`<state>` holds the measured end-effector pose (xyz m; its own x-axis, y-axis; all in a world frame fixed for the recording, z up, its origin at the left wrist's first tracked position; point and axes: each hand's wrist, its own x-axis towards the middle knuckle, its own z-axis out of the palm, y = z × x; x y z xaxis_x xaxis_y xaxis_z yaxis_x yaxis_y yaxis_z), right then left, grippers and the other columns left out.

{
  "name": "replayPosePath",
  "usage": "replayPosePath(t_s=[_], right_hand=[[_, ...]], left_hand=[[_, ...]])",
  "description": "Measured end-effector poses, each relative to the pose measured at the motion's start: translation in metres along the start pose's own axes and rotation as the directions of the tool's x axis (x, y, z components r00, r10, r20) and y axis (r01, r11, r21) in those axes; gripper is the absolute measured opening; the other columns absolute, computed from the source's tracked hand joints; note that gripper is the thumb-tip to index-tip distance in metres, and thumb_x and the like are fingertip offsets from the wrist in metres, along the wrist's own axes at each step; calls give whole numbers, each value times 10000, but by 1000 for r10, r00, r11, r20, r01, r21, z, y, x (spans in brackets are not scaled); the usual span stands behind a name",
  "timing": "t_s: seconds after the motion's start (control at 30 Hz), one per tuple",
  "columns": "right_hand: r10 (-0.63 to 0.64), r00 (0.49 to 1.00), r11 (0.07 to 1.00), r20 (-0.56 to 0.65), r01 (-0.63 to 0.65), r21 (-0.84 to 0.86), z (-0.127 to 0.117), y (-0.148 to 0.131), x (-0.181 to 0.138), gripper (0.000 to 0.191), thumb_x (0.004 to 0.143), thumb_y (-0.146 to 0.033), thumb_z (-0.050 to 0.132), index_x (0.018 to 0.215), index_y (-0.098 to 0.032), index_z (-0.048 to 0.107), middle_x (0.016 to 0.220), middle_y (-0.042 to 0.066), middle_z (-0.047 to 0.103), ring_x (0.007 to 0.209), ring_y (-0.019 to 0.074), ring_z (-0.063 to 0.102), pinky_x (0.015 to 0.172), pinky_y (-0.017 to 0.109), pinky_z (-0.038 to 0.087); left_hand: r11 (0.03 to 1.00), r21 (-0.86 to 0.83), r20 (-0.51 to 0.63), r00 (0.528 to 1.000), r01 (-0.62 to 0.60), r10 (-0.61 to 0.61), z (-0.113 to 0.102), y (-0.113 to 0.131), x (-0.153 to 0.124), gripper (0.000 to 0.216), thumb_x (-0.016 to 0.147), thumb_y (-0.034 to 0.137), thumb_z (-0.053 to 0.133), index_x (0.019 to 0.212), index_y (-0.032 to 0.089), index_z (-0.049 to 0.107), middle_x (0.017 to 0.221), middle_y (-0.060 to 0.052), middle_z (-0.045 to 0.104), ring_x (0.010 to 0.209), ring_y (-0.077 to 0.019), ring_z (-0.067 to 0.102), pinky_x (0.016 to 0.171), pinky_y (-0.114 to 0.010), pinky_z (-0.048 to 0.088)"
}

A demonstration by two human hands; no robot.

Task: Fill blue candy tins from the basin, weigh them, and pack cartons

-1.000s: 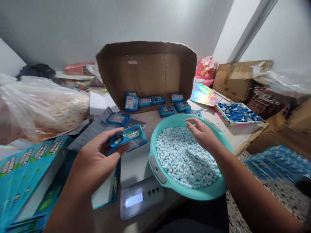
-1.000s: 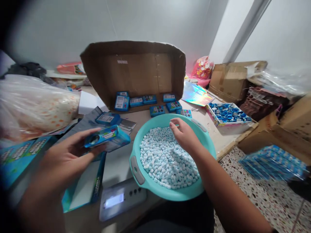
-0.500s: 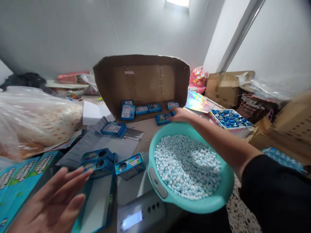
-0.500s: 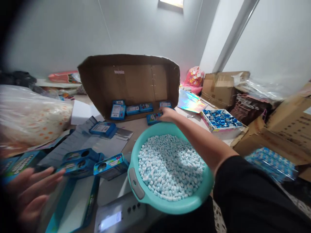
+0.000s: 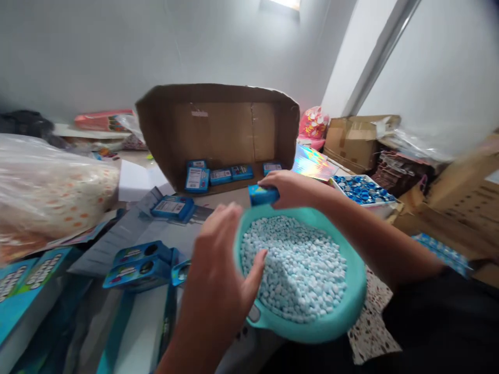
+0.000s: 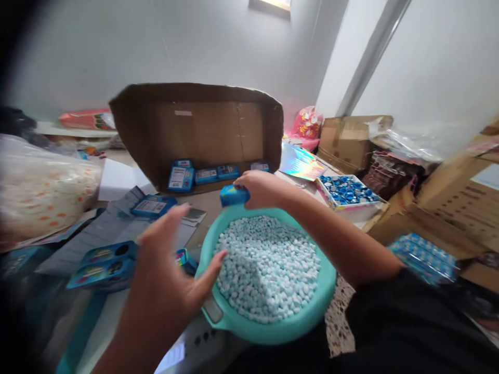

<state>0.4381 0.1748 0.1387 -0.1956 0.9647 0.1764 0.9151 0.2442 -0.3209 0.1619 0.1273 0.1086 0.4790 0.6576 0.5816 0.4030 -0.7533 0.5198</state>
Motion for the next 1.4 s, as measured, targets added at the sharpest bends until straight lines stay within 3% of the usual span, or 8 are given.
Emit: replayPosePath(t_s=[0.13, 0.3, 0.47, 0.7, 0.83, 0.93, 1.27, 1.4], right_hand=[[85, 994, 980, -71, -70, 186, -20, -34, -87, 685, 577, -323, 872, 1226, -262, 659, 1191, 77, 685, 1076, 302, 645, 901, 400, 540], [360, 899, 916, -249, -289, 278, 27, -40, -145, 641, 872, -512, 643, 1418, -204, 506, 1393, 176, 562, 1323, 345, 500, 1073, 515, 451], [74, 975, 993, 212, -92, 77, 99, -66, -145, 1004, 818, -658, 637, 1535, -53, 279, 1580, 263, 271, 1482, 406, 217, 1176, 622, 249], [4, 965, 996, 261, 20, -92, 111, -26, -130, 781, 885, -435, 632, 1546, -172, 309, 1604, 158, 289, 1465, 404, 239, 1148, 618, 273], [232, 948, 972, 216, -220, -78, 98, 10, -123, 673, 865, -444, 650, 1468, -206, 469, 1577, 154, 342, 1465, 449, 194, 1143, 666, 225], [392, 906, 903, 160, -412, 123, 97, 24, -113, 623, 861, -516, 629, 1391, -198, 558, 1537, 189, 386, 1442, 444, 260, 1135, 679, 227], [514, 837, 651, 186, -522, 551, 127, -20, -109, 586, 983, -581, 279, 1175, -219, 698, 1141, 73, 719, 1110, 271, 638, 1046, 458, 465], [676, 687, 323, 267, -602, 730, 132, -47, -108, 531, 937, -594, 388, 1202, -237, 679, 1146, 64, 722, 1139, 277, 634, 1086, 487, 422]], left_hand=[[980, 154, 261, 962, -124, 80, 53, 32, 46, 455, 808, 182, 614, 1259, 241, 586, 1132, -118, 628, 1100, -355, 604, 1007, -559, 468], [905, -183, 319, 894, 384, -315, 81, 19, 78, 328, 746, 441, 704, 925, 173, 642, 940, -111, 685, 887, -316, 668, 810, -466, 551], [828, -367, 218, 904, 425, -368, 121, 15, 100, 604, 732, 463, 724, 1199, 171, 476, 1114, -119, 685, 987, -259, 677, 822, -352, 554], [867, -314, 146, 922, 386, -358, 146, -2, 93, 343, 650, 273, 747, 938, 210, 572, 1079, -96, 660, 1065, -310, 640, 935, -411, 499], [844, -348, 160, 913, 408, -376, 146, -20, 92, 386, 683, 303, 744, 1016, 192, 581, 992, -80, 700, 954, -266, 680, 822, -348, 531], [833, -381, 180, 916, 400, -358, 148, -21, 94, 417, 683, 314, 756, 1040, 187, 580, 1002, -68, 715, 931, -237, 687, 768, -297, 527], [827, -357, 272, 895, 434, -352, 153, -23, 95, 350, 595, 159, 767, 922, 176, 643, 934, -66, 728, 878, -247, 679, 728, -290, 489], [846, -304, 279, 890, 438, -361, 158, -25, 94, 340, 621, 179, 755, 937, 191, 630, 974, -79, 723, 921, -263, 670, 739, -302, 473]])
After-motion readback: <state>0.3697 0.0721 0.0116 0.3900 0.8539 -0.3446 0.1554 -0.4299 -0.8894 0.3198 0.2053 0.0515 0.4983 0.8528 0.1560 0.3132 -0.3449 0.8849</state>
